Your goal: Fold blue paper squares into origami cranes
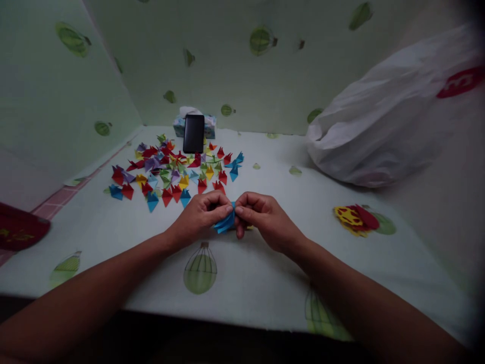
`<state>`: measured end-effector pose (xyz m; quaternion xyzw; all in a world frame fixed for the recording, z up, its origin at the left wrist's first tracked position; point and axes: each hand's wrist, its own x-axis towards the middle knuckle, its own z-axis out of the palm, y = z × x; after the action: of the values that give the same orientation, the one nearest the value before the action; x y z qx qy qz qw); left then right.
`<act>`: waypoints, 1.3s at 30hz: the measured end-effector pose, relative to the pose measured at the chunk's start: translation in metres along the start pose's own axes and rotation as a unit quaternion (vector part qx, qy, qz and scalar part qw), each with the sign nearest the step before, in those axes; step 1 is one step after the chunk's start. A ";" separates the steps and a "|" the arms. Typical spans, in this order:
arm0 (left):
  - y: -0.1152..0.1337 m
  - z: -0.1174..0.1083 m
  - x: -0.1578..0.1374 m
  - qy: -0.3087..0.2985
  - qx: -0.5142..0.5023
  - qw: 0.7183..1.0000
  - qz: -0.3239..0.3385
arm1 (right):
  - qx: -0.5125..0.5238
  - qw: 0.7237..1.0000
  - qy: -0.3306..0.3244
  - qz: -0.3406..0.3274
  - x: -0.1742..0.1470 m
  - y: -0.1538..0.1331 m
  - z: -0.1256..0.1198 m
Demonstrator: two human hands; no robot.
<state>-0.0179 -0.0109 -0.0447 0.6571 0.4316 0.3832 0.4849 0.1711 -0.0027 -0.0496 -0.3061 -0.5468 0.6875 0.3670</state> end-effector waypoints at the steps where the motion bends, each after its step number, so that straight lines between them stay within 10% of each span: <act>1: 0.000 0.000 0.000 -0.001 0.003 1.000 0.003 | -0.002 1.000 0.000 0.000 0.000 0.000 0.000; 39: 0.003 0.001 0.004 -0.063 -0.045 0.991 -0.113 | -0.238 0.971 0.009 -0.033 0.000 -0.004 -0.001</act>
<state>-0.0151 -0.0084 -0.0420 0.6044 0.4543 0.3029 0.5802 0.1726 -0.0018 -0.0456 -0.3730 -0.7008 0.5224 0.3112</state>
